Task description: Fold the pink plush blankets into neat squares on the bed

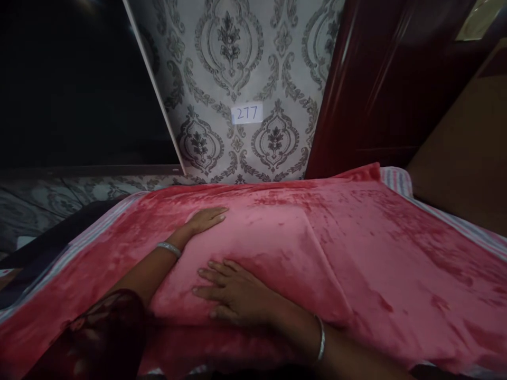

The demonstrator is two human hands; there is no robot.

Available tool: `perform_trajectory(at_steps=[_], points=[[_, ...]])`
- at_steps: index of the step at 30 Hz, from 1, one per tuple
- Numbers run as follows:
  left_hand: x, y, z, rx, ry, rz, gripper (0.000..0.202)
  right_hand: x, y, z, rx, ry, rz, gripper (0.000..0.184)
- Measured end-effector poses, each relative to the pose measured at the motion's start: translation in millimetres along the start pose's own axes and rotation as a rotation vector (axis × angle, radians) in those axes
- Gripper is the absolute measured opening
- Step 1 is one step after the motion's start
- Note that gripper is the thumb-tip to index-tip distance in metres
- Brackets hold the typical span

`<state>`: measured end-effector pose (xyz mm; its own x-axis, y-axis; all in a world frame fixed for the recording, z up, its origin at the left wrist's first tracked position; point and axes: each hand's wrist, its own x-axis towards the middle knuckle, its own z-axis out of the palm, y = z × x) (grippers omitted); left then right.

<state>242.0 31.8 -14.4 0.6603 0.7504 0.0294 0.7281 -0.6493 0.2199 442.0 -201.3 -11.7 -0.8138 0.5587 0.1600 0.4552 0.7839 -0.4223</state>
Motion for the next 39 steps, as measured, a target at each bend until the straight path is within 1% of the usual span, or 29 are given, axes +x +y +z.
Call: perform_trajectory(at_steps=[4, 6, 8, 10, 12, 15, 17, 19, 22, 24, 26, 28, 30, 35, 37, 39], points=[[-1, 8, 0.4, 0.036, 0.015, -0.046, 0.068, 1, 3, 5, -0.008, 0.014, 0.004, 0.057], [-3, 16, -4.5, 0.058, 0.016, -0.072, 0.065, 1, 4, 7, 0.001, 0.018, 0.013, 0.057], [-10, 24, -12.6, 0.080, 0.020, -0.088, 0.063, 0, 4, 7, 0.005, 0.023, 0.029, 0.057], [-24, 33, -22.6, 0.077, 0.029, -0.092, 0.062, -1, 3, 5, 0.005, 0.020, 0.042, 0.057], [-46, 41, -32.2, 0.037, 0.044, -0.071, 0.062, 2, -1, 2, -0.002, 0.008, 0.046, 0.057], [-82, 53, -39.9, -0.032, 0.025, 0.021, 0.063, 17, -12, 0, -0.009, 0.017, -0.001, 0.057], [-101, 59, -37.6, -0.040, -0.029, 0.082, 0.062, 33, -20, 4, -0.001, 0.027, -0.079, 0.056], [-113, 62, -29.3, -0.016, -0.065, 0.105, 0.062, 49, -25, 12, -0.015, 0.021, -0.158, 0.055], [-120, 61, -11.5, 0.042, -0.046, 0.086, 0.063, 62, -25, 28, -0.069, 0.016, -0.195, 0.058], [-118, 57, -2.2, 0.076, -0.017, 0.075, 0.065, 62, -23, 35, -0.081, 0.019, -0.180, 0.058], [-112, 50, 1.2, 0.105, -0.007, 0.074, 0.068, 60, -22, 37, -0.077, 0.016, -0.161, 0.057], [-100, 40, -0.5, 0.120, -0.015, 0.071, 0.070, 58, -23, 36, -0.071, 0.006, -0.143, 0.057], [-84, 26, -4.4, 0.117, -0.019, 0.039, 0.070, 57, -24, 33, -0.060, 0.003, -0.128, 0.057], [-42, -10, -7.5, 0.064, -0.035, -0.150, 0.072, 55, -27, 29, -0.044, 0.017, -0.113, 0.056], [-33, -17, -6.3, 0.065, -0.040, -0.164, 0.071, 53, -27, 28, -0.046, 0.034, -0.114, 0.056], [-30, -17, -6.0, 0.084, -0.042, -0.163, 0.069, 53, -26, 27, -0.056, 0.048, -0.113, 0.056]])
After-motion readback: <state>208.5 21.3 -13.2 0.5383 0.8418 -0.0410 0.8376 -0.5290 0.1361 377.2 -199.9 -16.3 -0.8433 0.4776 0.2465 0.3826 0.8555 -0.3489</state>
